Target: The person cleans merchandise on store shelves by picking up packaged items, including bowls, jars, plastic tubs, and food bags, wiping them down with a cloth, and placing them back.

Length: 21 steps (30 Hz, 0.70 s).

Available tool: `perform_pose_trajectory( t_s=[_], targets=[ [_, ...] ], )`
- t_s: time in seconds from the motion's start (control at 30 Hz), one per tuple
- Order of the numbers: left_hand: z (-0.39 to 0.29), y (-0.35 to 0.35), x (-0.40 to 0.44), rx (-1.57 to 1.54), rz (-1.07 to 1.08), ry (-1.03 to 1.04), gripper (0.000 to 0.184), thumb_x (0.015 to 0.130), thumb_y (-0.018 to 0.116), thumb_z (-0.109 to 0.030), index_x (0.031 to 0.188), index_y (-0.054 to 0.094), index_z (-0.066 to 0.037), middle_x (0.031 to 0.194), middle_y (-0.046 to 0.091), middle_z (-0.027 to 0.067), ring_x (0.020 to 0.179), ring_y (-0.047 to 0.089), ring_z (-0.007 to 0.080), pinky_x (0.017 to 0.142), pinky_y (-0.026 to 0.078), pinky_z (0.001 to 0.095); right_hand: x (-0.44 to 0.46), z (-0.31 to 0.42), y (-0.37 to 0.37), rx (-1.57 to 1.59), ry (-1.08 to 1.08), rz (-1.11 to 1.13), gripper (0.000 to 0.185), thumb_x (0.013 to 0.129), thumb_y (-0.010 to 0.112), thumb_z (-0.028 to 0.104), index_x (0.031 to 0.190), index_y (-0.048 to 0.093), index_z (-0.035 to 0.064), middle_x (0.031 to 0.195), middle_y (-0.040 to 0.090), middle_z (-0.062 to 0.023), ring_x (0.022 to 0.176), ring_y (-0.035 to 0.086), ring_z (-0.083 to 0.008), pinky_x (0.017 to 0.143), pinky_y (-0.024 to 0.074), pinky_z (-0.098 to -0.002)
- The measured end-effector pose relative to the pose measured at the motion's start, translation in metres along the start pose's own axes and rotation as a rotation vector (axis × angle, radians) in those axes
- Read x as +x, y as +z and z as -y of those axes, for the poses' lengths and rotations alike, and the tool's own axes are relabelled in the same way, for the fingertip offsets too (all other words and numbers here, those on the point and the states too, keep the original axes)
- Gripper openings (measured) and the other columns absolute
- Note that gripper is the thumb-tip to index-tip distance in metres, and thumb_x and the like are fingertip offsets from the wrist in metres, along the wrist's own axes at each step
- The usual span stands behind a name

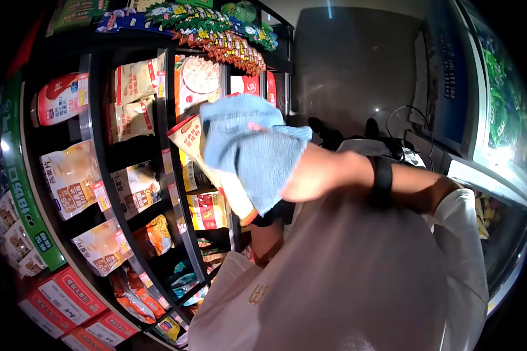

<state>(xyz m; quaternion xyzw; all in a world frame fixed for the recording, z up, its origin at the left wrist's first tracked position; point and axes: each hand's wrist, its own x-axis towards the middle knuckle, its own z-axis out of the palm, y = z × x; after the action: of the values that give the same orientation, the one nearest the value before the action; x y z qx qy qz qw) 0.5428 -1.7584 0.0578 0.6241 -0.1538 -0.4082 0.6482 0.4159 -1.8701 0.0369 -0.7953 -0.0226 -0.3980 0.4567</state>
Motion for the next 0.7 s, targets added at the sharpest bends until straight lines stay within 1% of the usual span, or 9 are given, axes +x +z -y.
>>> perform_pose_trajectory(
  t_s=[0.03,0.1,0.17,0.3,0.4,0.5,0.53,0.6,0.7],
  targets=[
    [-0.002,-0.001,-0.004,-0.016,-0.014,0.000,0.046,0.097,0.059,-0.036,0.126,0.050,-0.001,0.114,0.058,0.0136,0.100,0.058,0.0259,0.084,0.051,0.0394,0.003,-0.007,-0.001,0.036,0.030,-0.030,0.029,0.085,0.057,0.011,0.113,0.063,0.0078,0.117,0.061,-0.0121,0.120,0.053,-0.0343,0.118,0.0261,-0.0556],
    [-0.003,-0.006,-0.008,-0.046,-0.054,0.000,0.047,0.097,0.059,-0.036,0.127,0.050,-0.002,0.115,0.057,0.0135,0.100,0.058,0.0260,0.084,0.051,0.0396,0.010,-0.019,-0.006,0.215,0.189,0.153,0.031,0.089,0.052,0.011,0.118,0.061,0.0040,0.121,0.057,-0.0190,0.118,0.050,-0.0400,0.105,0.0385,-0.0489],
    [-0.004,-0.014,-0.007,-0.083,-0.101,0.009,0.047,0.097,0.060,-0.036,0.128,0.049,-0.002,0.116,0.057,0.0134,0.101,0.058,0.0260,0.084,0.052,0.0399,-0.003,-0.021,0.009,0.212,0.072,0.123,0.030,0.092,0.053,0.012,0.120,0.059,0.0033,0.124,0.055,-0.0200,0.117,0.048,-0.0415,0.104,0.0359,-0.0481],
    [-0.012,-0.058,0.021,-0.176,-0.209,0.036,0.048,0.096,0.060,-0.035,0.130,0.049,-0.003,0.117,0.057,0.0131,0.102,0.058,0.0262,0.085,0.052,0.0403,-0.014,-0.016,0.013,0.411,0.059,0.206,0.030,0.090,0.055,0.005,0.120,0.058,0.0035,0.122,0.056,-0.0183,0.116,0.049,-0.0396,0.102,0.0383,-0.0457],
    [-0.030,-0.116,0.054,-0.161,-0.282,0.096,0.049,0.095,0.061,-0.034,0.131,0.048,-0.004,0.119,0.056,0.0129,0.103,0.058,0.0262,0.086,0.053,0.0406,-0.021,-0.016,0.012,0.555,0.304,0.303,0.019,0.087,0.049,0.002,0.103,0.059,0.0020,0.110,0.058,-0.0171,0.104,0.051,-0.0387,0.095,0.0418,-0.0425],
    [-0.058,-0.180,0.090,0.344,-0.275,0.358,0.051,0.096,0.059,-0.038,0.135,0.045,-0.009,0.123,0.055,0.0101,0.105,0.058,0.0278,0.086,0.055,0.0475,-0.013,-0.023,0.001,0.414,0.087,0.199,0.019,0.088,0.049,0.003,0.104,0.059,0.0025,0.109,0.058,-0.0171,0.103,0.052,-0.0391,0.095,0.0417,-0.0429],
    [-0.067,-0.202,0.104,0.544,-0.302,0.468,0.052,0.096,0.057,-0.041,0.136,0.044,-0.012,0.124,0.054,0.0087,0.106,0.059,0.0285,0.086,0.056,0.0509,-0.021,-0.029,0.004,0.409,0.111,0.187,0.020,0.088,0.050,0.003,0.105,0.059,0.0026,0.111,0.059,-0.0174,0.106,0.052,-0.0390,0.097,0.0413,-0.0432],
    [-0.105,-0.216,0.147,0.189,-0.336,0.300,0.050,0.098,0.051,-0.044,0.137,0.044,-0.013,0.128,0.053,0.0076,0.109,0.058,0.0299,0.090,0.053,0.0550,-0.021,-0.026,0.000,0.266,0.166,0.117,0.022,0.087,0.049,0.004,0.107,0.059,0.0025,0.112,0.059,-0.0181,0.107,0.053,-0.0396,0.098,0.0422,-0.0429],
    [-0.148,-0.242,0.196,0.049,-0.266,0.194,0.049,0.101,0.045,-0.045,0.138,0.045,-0.013,0.133,0.053,0.0076,0.115,0.057,0.0314,0.096,0.049,0.0569,-0.029,-0.022,-0.007,0.189,0.309,0.188,0.024,0.087,0.049,0.004,0.108,0.059,0.0020,0.113,0.059,-0.0191,0.105,0.054,-0.0402,0.096,0.0443,-0.0423]
  ],
)
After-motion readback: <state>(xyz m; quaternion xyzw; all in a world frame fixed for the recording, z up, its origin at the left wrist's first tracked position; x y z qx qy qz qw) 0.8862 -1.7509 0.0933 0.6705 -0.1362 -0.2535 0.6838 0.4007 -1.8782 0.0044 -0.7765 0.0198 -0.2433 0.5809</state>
